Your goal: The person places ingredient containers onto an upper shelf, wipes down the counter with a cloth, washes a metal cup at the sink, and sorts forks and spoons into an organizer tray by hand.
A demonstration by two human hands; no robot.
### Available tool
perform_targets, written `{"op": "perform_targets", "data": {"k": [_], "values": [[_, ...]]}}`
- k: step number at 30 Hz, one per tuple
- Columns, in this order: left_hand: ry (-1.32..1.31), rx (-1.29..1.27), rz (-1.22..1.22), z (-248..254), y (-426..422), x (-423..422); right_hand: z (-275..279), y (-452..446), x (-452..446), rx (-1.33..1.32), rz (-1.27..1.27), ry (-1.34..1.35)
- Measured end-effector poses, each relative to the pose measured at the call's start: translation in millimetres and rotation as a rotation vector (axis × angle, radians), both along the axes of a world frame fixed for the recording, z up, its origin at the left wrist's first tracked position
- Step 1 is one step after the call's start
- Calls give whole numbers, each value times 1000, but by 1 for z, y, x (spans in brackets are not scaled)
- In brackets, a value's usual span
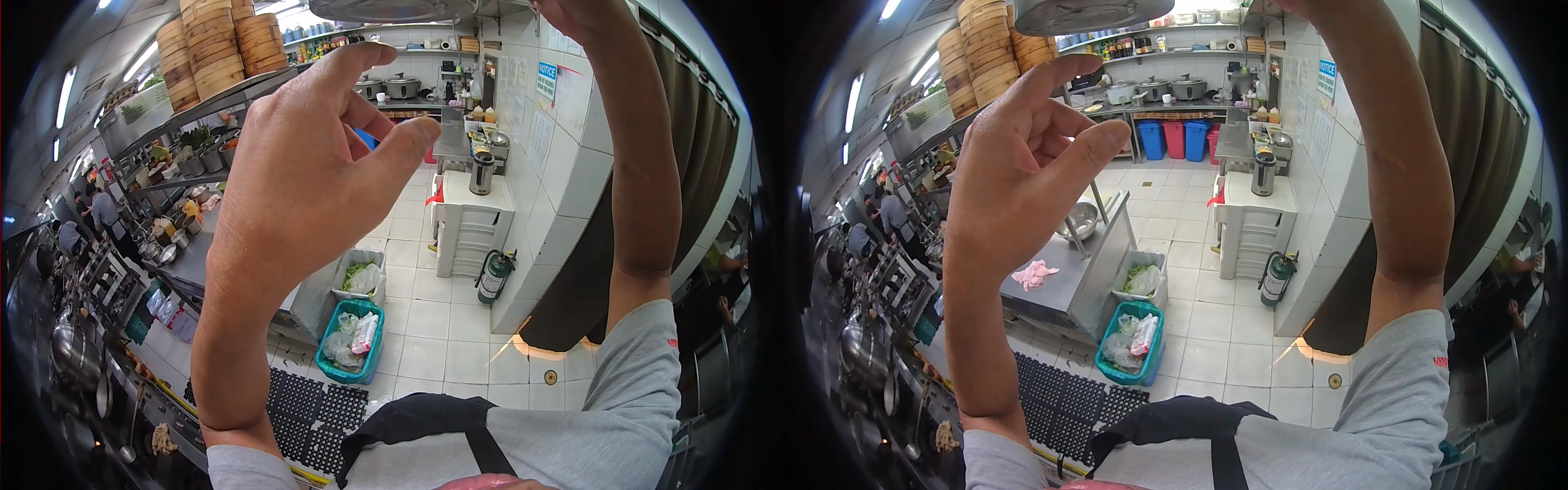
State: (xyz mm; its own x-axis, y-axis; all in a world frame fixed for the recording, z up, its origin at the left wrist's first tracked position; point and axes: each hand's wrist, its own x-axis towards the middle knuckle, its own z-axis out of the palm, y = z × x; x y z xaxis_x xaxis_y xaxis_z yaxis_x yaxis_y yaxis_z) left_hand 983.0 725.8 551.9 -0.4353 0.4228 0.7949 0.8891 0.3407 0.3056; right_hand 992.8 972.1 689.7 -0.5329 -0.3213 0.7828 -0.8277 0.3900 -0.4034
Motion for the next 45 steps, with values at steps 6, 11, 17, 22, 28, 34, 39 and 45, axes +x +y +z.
{"op": "perform_targets", "data": {"k": [6, 11, 17, 22, 28, 34, 39, 45], "values": [[5, -17, -7, 0, 1, 7, -1, -17, 14, -58, -73, -18], [-17, 0, -6, 0, 3, 9, -10, -16, 13, -11, -26, 102], [-3, 1, -8, 0, 3, 13, -1, -8, 12, 85, 80, 18], [-12, 3, -18, -1, 5, 15, -1, 3, 12, 56, 142, -27], [158, -38, 35, 1, 17, 12, -6, -14, 17, -117, -62, -63], [320, -81, 114, 0, 31, 19, -6, 12, -3, 44, 87, 1], [379, -105, 177, -2, 34, 29, -7, 21, -3, 56, 127, 33], [422, -61, 187, -3, 42, 35, -12, 17, 6, -1, 138, 32]]}}
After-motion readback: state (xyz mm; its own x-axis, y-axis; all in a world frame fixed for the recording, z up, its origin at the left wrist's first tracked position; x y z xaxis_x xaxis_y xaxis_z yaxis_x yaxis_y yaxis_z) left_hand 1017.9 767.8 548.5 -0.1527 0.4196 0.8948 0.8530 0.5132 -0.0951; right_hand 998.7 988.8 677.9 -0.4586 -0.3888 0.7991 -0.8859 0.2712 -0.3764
